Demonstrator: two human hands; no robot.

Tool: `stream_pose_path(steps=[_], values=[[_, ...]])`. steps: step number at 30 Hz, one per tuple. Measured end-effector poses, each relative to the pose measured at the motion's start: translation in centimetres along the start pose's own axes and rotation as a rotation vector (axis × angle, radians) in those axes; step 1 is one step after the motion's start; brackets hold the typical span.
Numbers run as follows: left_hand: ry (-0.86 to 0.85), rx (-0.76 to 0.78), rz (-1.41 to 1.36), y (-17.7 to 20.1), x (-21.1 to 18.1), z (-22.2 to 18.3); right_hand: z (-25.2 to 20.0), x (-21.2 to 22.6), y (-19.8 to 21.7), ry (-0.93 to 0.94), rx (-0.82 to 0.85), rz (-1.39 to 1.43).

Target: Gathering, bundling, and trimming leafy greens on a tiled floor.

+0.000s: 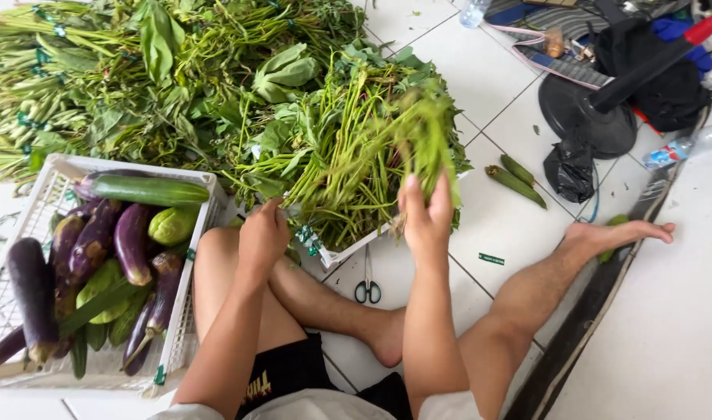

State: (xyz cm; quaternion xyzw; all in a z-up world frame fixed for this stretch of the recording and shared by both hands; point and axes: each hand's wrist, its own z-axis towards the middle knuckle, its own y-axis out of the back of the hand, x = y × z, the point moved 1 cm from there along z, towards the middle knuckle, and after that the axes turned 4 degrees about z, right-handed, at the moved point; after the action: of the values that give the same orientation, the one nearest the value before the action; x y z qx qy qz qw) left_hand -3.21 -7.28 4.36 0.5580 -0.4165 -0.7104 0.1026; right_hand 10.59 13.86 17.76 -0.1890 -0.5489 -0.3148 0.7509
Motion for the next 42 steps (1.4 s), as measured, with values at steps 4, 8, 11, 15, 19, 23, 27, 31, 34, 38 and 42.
stream_pose_path(steps=[4, 8, 11, 15, 19, 23, 27, 31, 34, 38, 42], values=[[0.104, 0.092, 0.234, -5.4, 5.8, 1.0, 3.6, -5.9, -2.5, 0.206, -0.224, -0.040], [0.159, 0.155, 0.175, -6.4, 7.7, 2.6, 4.4, -9.8, -3.5, -0.324, 0.278, -0.524], [0.164, 0.198, -0.026, -7.2, 8.6, 3.4, 0.6, -7.9, -3.7, -0.391, 0.380, -0.562], [0.038, 0.195, -0.176, -5.4, 5.7, 1.7, -4.7, -8.2, -4.3, -0.034, 0.265, -0.559], [-0.021, 0.169, -0.351, -1.6, -0.2, -1.9, -8.7, -13.2, -4.6, 0.070, 0.389, -0.559], [-0.136, 0.204, -0.460, -0.9, -2.2, -2.3, -8.9, -14.2, -4.7, 0.094, 0.351, -0.503], [-0.199, 0.090, -0.384, -0.1, -2.6, -1.9, -8.7, -16.2, -4.6, 0.026, 0.426, -0.647], [-0.200, -0.102, -0.071, 1.5, -2.6, -2.5, -9.6, -16.1, -3.7, 0.042, 0.418, -0.595], [-0.067, -0.205, 0.054, 2.2, -1.5, -2.1, -9.3, -16.4, -3.0, 0.042, 0.442, -0.548], [0.035, -0.128, 0.460, -1.7, 6.2, -0.3, -9.4, -17.2, -3.2, -0.016, 0.458, -0.578], [0.027, 0.213, 0.642, -9.5, 8.4, -2.0, -9.3, -15.8, -3.9, 0.035, 0.402, -0.546]])
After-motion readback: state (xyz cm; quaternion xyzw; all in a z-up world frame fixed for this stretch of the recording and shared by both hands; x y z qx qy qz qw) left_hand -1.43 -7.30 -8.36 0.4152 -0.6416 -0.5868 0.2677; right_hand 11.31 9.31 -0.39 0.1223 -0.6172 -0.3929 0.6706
